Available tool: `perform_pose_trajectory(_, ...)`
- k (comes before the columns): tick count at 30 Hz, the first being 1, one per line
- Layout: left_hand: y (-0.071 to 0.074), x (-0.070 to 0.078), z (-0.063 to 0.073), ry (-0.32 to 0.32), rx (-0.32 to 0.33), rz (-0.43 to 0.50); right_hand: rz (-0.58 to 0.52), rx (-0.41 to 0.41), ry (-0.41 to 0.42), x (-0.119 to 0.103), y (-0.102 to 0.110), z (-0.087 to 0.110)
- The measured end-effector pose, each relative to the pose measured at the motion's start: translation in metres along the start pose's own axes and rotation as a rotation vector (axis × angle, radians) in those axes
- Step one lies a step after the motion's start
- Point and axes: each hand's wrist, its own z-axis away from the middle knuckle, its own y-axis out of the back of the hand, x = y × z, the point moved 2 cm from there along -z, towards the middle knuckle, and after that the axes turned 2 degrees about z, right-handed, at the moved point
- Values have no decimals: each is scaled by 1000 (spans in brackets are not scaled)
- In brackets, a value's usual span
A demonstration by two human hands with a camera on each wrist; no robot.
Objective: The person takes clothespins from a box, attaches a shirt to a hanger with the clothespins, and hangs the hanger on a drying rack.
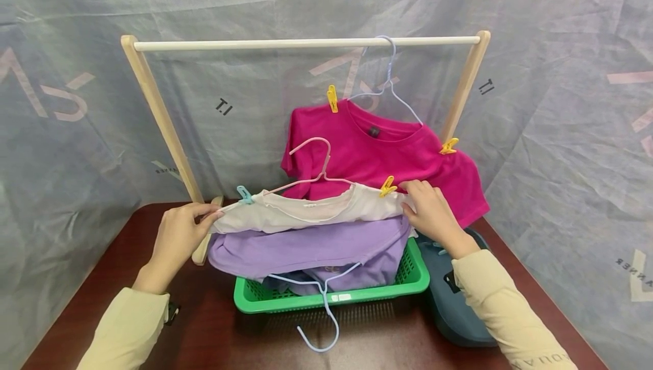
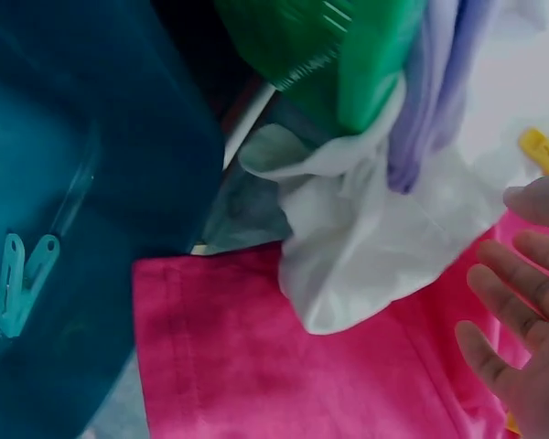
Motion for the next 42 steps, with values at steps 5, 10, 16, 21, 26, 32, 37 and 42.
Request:
perform_pose_trajectory(5,-2,-3,2,-1,-4,-8,26,-23,-9,3,-9,-1)
perform_pose_trajectory(10,-1,-3,3,-8,-5,-3,49,-56,-27,4,-14,-1)
perform_pose_trajectory(16,0,-1,2,-32,12,-7,57,-32,-21,4,-15,-2)
perform_pose_trajectory(21,0,-1,0,-53,14,-26,88,-14,-55,5,-16,-4)
perform_pose_trajectory(26,0,-1,-4,-82,26,-44,107,16,-79,5,-13,-6)
perform_pose_trajectory(32,1,1,-14,-80,25,-57,115,91,-78,4,-3,-11)
perform_pose_trajectory(37,6,6,-28,-77,36,-62,121,145,-88,3,10,-15)
perform_pose_trajectory(42,15,11,-50,-77,72,-63,122,187,-103,2,27,-23)
